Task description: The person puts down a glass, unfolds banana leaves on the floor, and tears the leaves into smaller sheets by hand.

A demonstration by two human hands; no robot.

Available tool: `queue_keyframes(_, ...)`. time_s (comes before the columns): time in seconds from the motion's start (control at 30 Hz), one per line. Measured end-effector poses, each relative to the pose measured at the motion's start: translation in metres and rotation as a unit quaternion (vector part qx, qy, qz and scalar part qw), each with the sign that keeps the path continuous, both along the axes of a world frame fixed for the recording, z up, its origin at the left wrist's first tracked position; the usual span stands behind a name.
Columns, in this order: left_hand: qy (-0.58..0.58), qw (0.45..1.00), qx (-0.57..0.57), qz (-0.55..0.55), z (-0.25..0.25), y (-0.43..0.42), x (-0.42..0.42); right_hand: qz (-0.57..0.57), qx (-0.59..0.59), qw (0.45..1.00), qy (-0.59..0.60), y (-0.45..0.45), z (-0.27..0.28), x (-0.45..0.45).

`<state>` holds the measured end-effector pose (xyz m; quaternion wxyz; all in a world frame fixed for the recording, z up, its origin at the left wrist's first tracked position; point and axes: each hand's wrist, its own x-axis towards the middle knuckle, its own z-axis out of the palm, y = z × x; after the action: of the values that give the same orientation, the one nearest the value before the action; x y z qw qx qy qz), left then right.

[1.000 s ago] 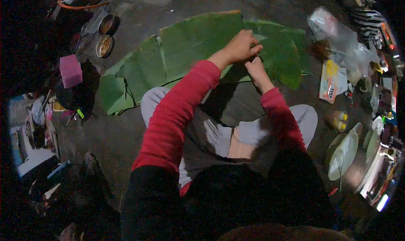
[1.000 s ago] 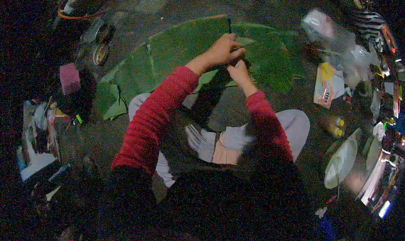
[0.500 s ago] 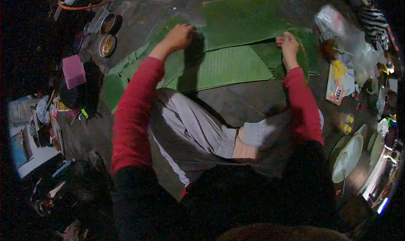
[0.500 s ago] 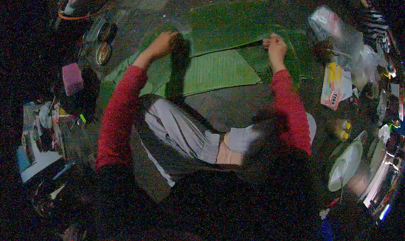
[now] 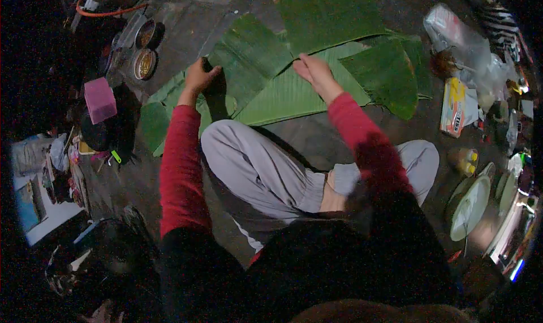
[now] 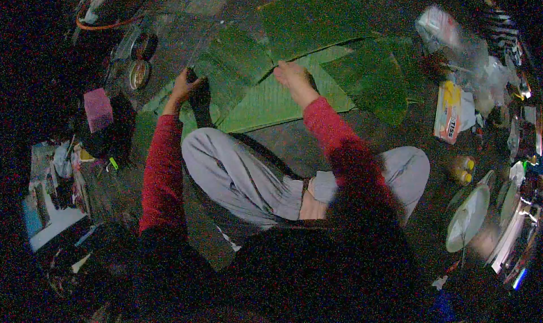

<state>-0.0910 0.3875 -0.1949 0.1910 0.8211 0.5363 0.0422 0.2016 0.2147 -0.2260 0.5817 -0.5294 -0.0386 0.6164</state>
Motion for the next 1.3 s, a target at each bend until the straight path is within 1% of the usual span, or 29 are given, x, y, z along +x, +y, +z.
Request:
queue_keyframes(0.03,-0.037,0.999,-0.005,0.015,-0.003,0.006,0.000,-0.040,-0.017,0.999,-0.014,0.014,-0.002,0.003)
queue_keyframes(0.07,-0.075,0.997,-0.010,0.031,-0.008,0.010,-0.001,-0.041,-0.017,0.999,-0.016,0.026,-0.003,0.009)
queue_keyframes(0.1,-0.076,0.997,-0.011,0.030,0.000,0.006,0.004,-0.045,-0.050,0.988,-0.137,0.041,-0.011,0.017)
queue_keyframes(0.13,-0.091,0.995,-0.006,0.028,0.018,-0.002,0.016,-0.050,-0.082,0.962,-0.256,0.056,-0.016,0.027)
queue_keyframes(0.2,-0.106,0.994,-0.003,0.025,0.031,-0.009,0.028,-0.020,-0.075,0.917,-0.392,0.073,-0.010,0.063)
queue_keyframes(0.23,-0.099,0.990,0.098,-0.032,0.031,-0.010,0.032,-0.041,-0.046,0.876,-0.478,0.079,-0.015,0.080)
queue_keyframes(0.27,-0.092,0.972,0.196,-0.088,0.030,-0.012,0.037,-0.033,-0.048,0.879,-0.473,0.077,-0.007,0.094)
queue_keyframes(0.3,-0.095,0.972,0.193,-0.089,0.030,-0.015,0.044,-0.025,-0.050,0.882,-0.467,0.076,0.001,0.109)
queue_keyframes(0.33,-0.121,0.975,0.128,-0.138,0.032,-0.019,0.055,-0.016,-0.052,0.885,-0.462,0.073,0.012,0.121)
queue_keyframes(0.37,-0.145,0.969,0.061,-0.188,0.034,-0.023,0.066,0.029,-0.065,0.917,-0.393,0.068,0.023,0.132)
queue_keyframes(0.4,-0.123,0.965,-0.075,-0.217,0.041,-0.027,0.082,0.026,-0.067,0.916,-0.395,0.065,0.028,0.140)
queue_keyframes(0.43,-0.125,0.964,-0.076,-0.221,0.040,-0.030,0.099,0.065,-0.065,0.914,-0.396,0.062,0.031,0.149)
queue_keyframes(0.47,-0.100,0.957,-0.025,-0.269,0.037,-0.033,0.117,0.104,-0.063,0.910,-0.396,0.059,0.032,0.153)
queue_keyframes(0.5,-0.076,0.946,0.027,-0.313,0.035,-0.036,0.137,0.103,-0.064,0.910,-0.397,0.059,0.031,0.157)
queue_keyframes(0.57,-0.042,0.916,0.084,-0.390,0.040,-0.041,0.186,0.185,-0.067,0.881,-0.430,0.064,0.029,0.163)
queue_keyframes(0.6,-0.051,0.896,0.124,-0.423,0.031,-0.041,0.210,0.183,-0.067,0.881,-0.431,0.066,0.027,0.165)
queue_keyframes(0.63,-0.061,0.873,0.163,-0.455,0.017,-0.040,0.231,0.204,-0.051,0.870,-0.445,0.067,0.024,0.165)
queue_keyframes(0.7,-0.050,0.872,0.166,-0.457,-0.014,-0.037,0.265,0.223,-0.038,0.858,-0.461,0.066,0.022,0.164)
queue_keyframes(0.77,-0.037,0.873,0.163,-0.457,-0.036,-0.038,0.278,0.173,-0.118,0.752,-0.625,0.062,0.016,0.161)
queue_keyframes(0.8,-0.055,0.875,0.167,-0.451,-0.042,-0.041,0.277,0.138,-0.129,0.718,-0.670,0.058,0.007,0.155)
queue_keyframes(0.83,-0.073,0.877,0.171,-0.444,-0.048,-0.045,0.276,0.139,-0.134,0.719,-0.668,0.054,0.000,0.155)
queue_keyframes(0.87,-0.074,0.877,0.164,-0.446,-0.054,-0.046,0.276,0.108,-0.116,0.688,-0.708,0.047,-0.009,0.153)
queue_keyframes(0.9,-0.058,0.875,0.190,-0.441,-0.054,-0.046,0.277,0.076,-0.097,0.655,-0.746,0.041,-0.009,0.149)
queue_keyframes(0.93,-0.041,0.874,0.214,-0.435,-0.056,-0.047,0.277,0.098,-0.120,0.688,-0.709,0.040,-0.004,0.146)
queue_keyframes(0.97,-0.040,0.875,0.206,-0.437,-0.057,-0.049,0.277,0.102,-0.125,0.691,-0.704,0.035,0.001,0.141)
queue_keyframes(1.07,-0.039,0.876,0.219,-0.428,-0.057,-0.046,0.275,0.086,-0.160,0.684,-0.707,0.030,0.005,0.134)
queue_keyframes(1.13,-0.034,0.876,0.222,-0.427,-0.056,-0.046,0.276,0.069,-0.187,0.659,-0.726,0.026,-0.004,0.134)
queue_keyframes(1.27,-0.023,0.875,0.225,-0.427,-0.056,-0.046,0.277,0.066,-0.202,0.661,-0.720,0.017,-0.009,0.131)
queue_keyframes(1.3,-0.029,0.875,0.231,-0.424,-0.056,-0.046,0.277,0.053,-0.196,0.640,-0.741,0.015,-0.011,0.129)
